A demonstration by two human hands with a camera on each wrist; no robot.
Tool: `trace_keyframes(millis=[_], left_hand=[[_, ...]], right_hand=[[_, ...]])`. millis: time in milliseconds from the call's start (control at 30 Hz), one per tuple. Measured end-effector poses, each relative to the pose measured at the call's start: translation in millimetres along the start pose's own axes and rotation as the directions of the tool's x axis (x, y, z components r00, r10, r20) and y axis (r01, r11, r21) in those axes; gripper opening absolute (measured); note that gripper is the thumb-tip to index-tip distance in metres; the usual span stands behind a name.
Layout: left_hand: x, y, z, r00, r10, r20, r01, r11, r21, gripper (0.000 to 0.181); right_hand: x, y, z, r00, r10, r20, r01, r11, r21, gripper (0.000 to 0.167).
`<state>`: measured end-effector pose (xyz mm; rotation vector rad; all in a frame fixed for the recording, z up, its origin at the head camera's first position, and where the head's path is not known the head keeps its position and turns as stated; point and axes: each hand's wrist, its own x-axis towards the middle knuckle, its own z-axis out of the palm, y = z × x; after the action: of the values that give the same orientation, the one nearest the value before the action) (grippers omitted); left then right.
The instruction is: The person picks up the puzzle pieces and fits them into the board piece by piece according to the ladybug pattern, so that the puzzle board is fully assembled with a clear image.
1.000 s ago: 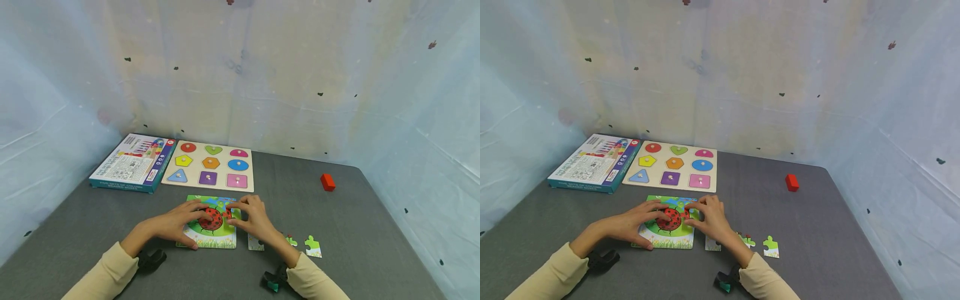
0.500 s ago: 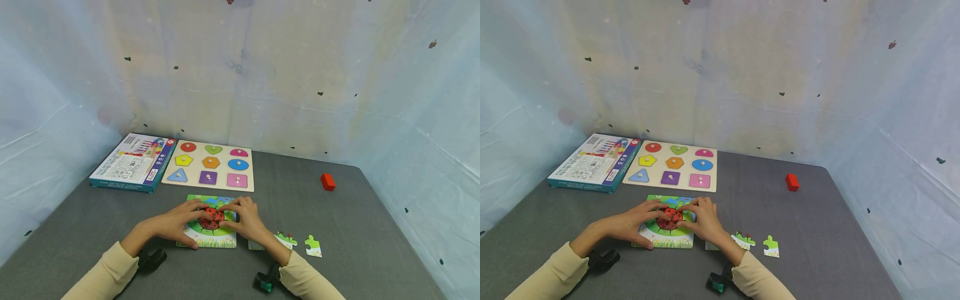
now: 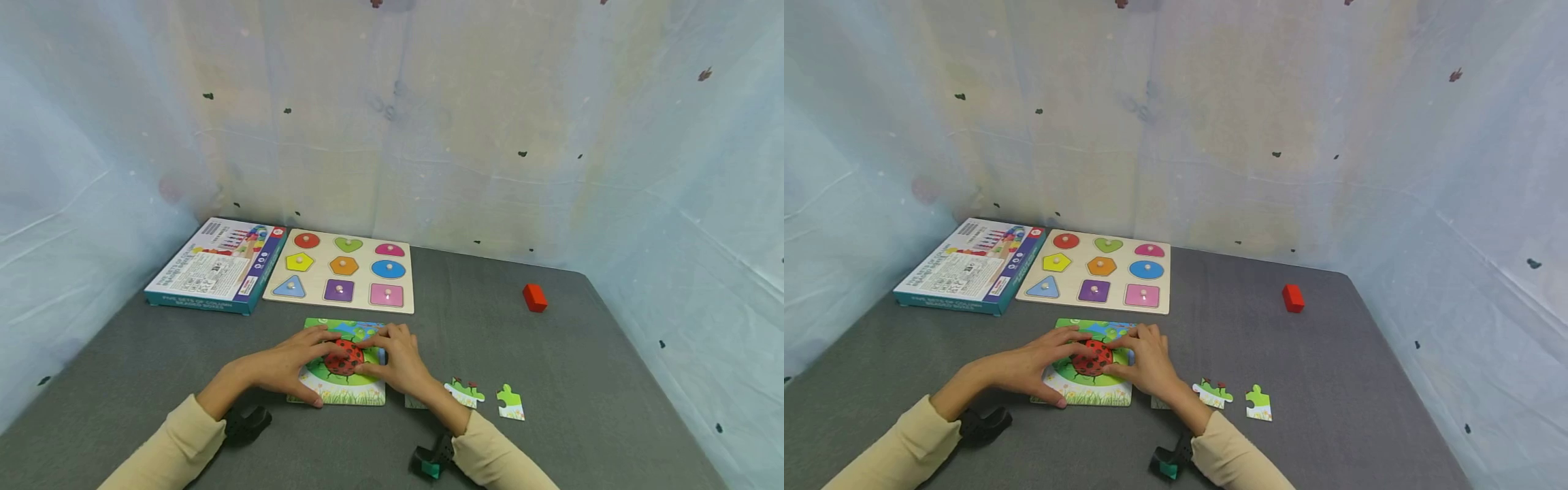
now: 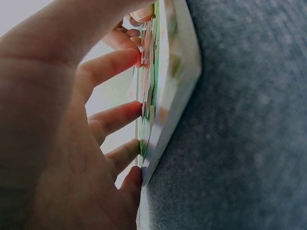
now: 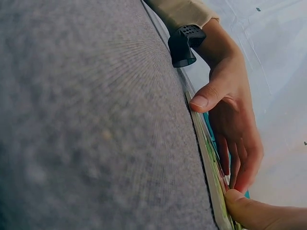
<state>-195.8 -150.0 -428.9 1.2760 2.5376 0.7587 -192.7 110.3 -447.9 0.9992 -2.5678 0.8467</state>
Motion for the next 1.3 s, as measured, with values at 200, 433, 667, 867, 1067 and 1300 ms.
trace_keyframes(millis=[200, 433, 667, 867, 1067, 1300], left_hand=[[-0.8, 0.9, -0.7, 0.999, -0.029, 0.024, 0.030, 0.999, -0.015, 0.078], [-0.8, 1.0, -0.9, 0.999, -0.029, 0.029, 0.030, 1.000, -0.007, 0.076], [-1.2, 2.1, -0.9, 0.999, -0.027, 0.028, 0.027, 1.000, -0.007, 0.075], [-1.0, 3.7, -1.5, 1.000, -0.021, 0.021, 0.021, 1.000, 0.008, 0.075], [-0.1, 5.7, -1.9, 0.999, -0.033, 0.016, 0.032, 0.998, 0.058, 0.076], [-0.2, 10.6, -1.1, 0.999, -0.043, -0.023, 0.046, 0.982, 0.182, 0.076]], right_hand=[[2.0, -3.7, -2.0, 0.994, 0.086, 0.063, -0.087, 0.996, 0.013, 0.039], [2.1, -3.6, -4.1, 0.991, 0.105, 0.088, -0.106, 0.994, 0.002, 0.042], [2.3, 6.8, -4.1, 0.998, 0.014, 0.057, -0.015, 1.000, 0.028, 0.038], [2.7, 14.5, -4.6, 0.996, -0.062, 0.066, 0.062, 0.998, 0.001, 0.036], [2.0, 15.9, -4.7, 0.993, -0.043, 0.108, 0.045, 0.999, -0.017, 0.034], [2.6, 14.1, -5.1, 0.992, -0.026, 0.126, 0.030, 0.999, -0.032, 0.035]])
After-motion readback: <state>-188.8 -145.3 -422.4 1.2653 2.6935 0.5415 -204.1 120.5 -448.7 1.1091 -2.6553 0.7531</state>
